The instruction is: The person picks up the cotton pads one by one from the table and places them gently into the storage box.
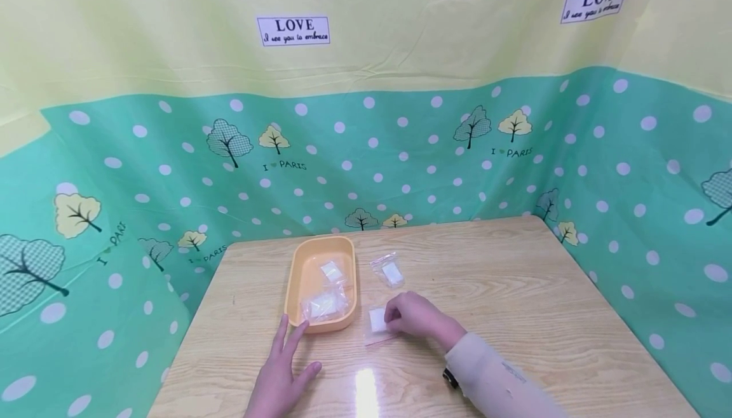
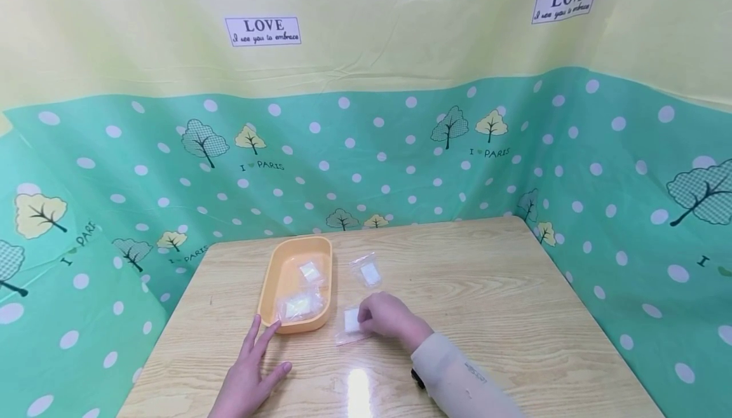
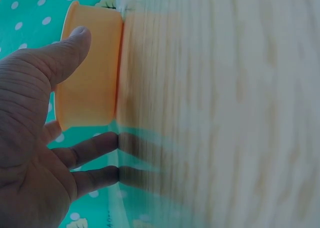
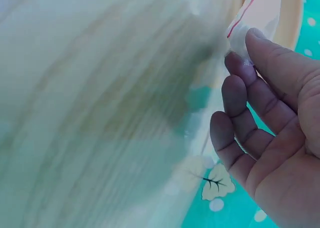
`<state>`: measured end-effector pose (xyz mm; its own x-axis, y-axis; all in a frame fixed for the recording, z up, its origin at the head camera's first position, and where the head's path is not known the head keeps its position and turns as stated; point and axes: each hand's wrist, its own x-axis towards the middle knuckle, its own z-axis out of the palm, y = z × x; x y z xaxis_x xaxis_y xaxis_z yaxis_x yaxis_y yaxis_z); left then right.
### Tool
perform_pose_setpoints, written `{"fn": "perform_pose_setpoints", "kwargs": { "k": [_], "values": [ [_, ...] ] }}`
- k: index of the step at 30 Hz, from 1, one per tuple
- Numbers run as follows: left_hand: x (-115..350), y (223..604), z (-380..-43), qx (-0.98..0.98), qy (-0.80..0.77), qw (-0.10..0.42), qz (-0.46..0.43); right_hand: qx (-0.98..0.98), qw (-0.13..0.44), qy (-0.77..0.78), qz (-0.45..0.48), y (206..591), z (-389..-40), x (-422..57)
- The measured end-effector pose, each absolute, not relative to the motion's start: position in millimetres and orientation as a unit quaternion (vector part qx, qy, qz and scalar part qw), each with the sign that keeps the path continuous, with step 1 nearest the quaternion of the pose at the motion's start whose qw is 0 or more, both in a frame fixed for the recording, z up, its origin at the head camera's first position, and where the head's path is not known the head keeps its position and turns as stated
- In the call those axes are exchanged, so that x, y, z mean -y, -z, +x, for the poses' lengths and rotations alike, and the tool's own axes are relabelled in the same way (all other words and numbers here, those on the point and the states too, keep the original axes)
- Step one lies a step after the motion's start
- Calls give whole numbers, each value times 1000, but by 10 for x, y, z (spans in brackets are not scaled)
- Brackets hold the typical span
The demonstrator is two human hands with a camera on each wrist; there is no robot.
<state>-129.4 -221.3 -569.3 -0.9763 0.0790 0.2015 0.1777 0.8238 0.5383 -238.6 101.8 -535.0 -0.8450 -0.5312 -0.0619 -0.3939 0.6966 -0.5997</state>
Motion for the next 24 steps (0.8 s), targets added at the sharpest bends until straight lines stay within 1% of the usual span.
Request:
{"fn": "perform_pose_setpoints", "kwargs": {
  "k": [3, 9, 16, 24],
  "values": [
    [2221, 5713, -1296, 951, 288, 90, -66, -910, 116, 311, -247, 5310, -2394, -1046],
    [2229, 5712, -1305, 952, 289, 81, -62, -908, 103, 332, -236, 5273, -2414, -1093],
    [2216, 5686, -1305, 955, 289, 56, -48, -902, 92, 367, -206, 5220, -2422, -1142],
    [2221, 5672, -1298, 956, 287, 43, -42, -901, 67, 376, -207, 5180, -2435, -1122]
  ]
}}
